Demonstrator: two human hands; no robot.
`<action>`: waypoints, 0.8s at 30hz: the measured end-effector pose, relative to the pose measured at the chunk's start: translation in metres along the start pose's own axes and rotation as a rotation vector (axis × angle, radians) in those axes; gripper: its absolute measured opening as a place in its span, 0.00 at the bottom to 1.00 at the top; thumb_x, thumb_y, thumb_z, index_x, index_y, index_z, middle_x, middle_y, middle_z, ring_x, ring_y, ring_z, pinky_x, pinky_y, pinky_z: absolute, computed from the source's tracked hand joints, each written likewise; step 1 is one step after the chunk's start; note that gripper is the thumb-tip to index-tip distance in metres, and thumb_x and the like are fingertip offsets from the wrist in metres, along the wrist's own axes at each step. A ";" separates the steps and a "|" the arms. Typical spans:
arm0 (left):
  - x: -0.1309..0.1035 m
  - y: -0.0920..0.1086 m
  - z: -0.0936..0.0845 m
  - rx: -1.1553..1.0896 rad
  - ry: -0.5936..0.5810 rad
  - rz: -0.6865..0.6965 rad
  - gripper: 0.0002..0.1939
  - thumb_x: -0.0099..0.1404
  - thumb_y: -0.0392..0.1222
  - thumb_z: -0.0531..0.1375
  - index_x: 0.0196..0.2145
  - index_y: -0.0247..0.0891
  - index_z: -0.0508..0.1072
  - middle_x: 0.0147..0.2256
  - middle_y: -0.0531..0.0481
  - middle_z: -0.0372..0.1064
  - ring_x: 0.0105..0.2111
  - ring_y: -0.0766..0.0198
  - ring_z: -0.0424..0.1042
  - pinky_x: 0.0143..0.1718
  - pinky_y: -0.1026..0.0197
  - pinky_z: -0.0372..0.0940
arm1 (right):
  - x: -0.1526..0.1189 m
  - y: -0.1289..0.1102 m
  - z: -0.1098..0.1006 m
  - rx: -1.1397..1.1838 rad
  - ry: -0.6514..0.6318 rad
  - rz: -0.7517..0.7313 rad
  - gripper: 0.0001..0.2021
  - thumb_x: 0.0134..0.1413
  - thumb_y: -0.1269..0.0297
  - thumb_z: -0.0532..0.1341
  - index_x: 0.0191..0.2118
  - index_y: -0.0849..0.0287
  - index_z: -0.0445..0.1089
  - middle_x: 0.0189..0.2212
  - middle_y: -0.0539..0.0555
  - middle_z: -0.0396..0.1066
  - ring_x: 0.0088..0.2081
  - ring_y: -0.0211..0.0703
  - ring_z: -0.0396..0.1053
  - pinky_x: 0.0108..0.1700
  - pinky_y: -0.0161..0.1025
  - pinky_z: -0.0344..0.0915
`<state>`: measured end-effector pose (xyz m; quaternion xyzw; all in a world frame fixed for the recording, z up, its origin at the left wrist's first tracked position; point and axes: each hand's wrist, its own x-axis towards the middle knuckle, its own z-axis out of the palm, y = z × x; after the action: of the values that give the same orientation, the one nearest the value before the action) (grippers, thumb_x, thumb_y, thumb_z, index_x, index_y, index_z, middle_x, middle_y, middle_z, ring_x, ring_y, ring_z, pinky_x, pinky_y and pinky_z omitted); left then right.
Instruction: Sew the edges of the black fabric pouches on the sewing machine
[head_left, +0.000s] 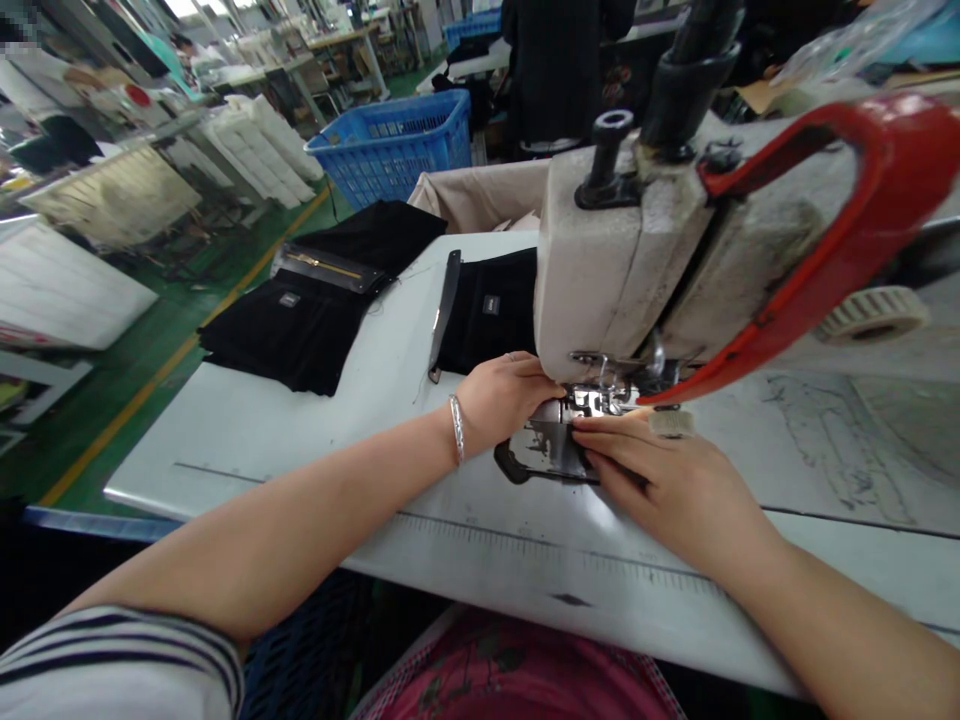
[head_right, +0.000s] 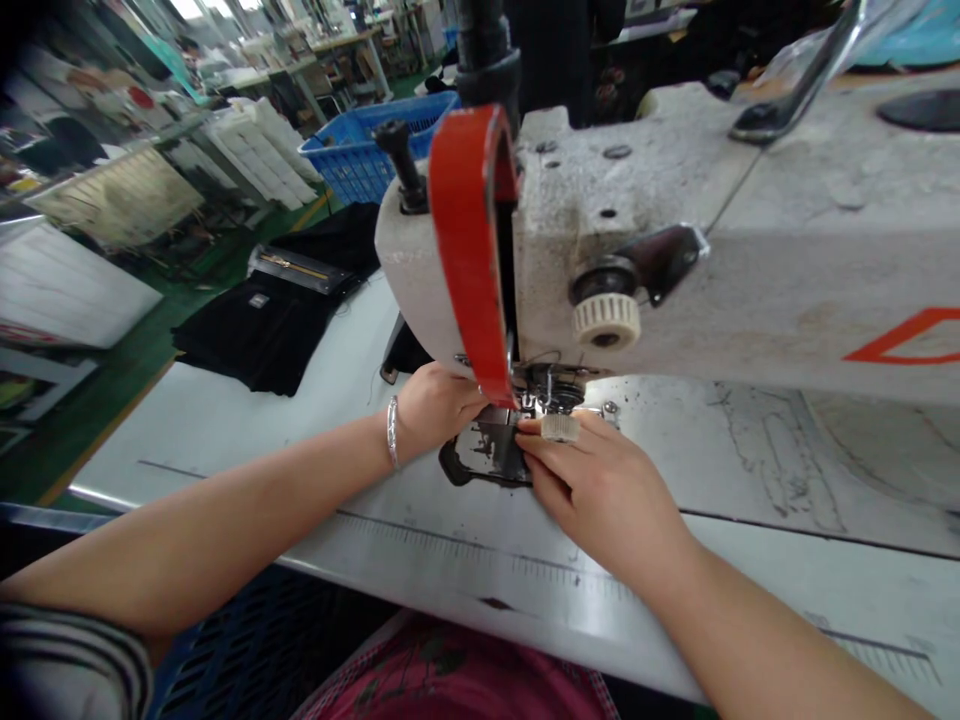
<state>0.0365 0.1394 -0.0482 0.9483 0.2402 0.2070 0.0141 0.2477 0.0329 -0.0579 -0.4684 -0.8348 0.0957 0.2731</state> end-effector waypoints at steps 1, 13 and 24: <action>0.000 0.000 0.000 -0.002 -0.002 -0.004 0.10 0.68 0.34 0.55 0.38 0.40 0.77 0.38 0.50 0.76 0.42 0.64 0.73 0.47 0.62 0.66 | 0.000 0.000 0.000 0.013 0.003 0.005 0.11 0.61 0.67 0.57 0.48 0.56 0.71 0.50 0.50 0.72 0.49 0.47 0.69 0.52 0.48 0.67; 0.002 0.001 -0.020 0.077 -0.199 -0.048 0.14 0.70 0.36 0.51 0.45 0.40 0.75 0.45 0.47 0.73 0.48 0.59 0.69 0.51 0.55 0.64 | 0.006 0.005 -0.010 -0.082 0.210 0.069 0.07 0.56 0.70 0.60 0.41 0.61 0.72 0.41 0.59 0.72 0.45 0.52 0.67 0.46 0.48 0.65; -0.003 0.030 -0.060 0.072 -0.538 -0.030 0.17 0.69 0.41 0.54 0.54 0.34 0.69 0.54 0.41 0.66 0.57 0.53 0.62 0.59 0.50 0.59 | 0.006 0.016 -0.020 -0.036 0.056 0.094 0.04 0.56 0.68 0.59 0.38 0.59 0.68 0.36 0.56 0.69 0.40 0.49 0.66 0.42 0.45 0.64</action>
<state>0.0235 0.1070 0.0090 0.9654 0.2491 -0.0613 0.0469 0.2683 0.0447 -0.0458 -0.5145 -0.8055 0.0805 0.2829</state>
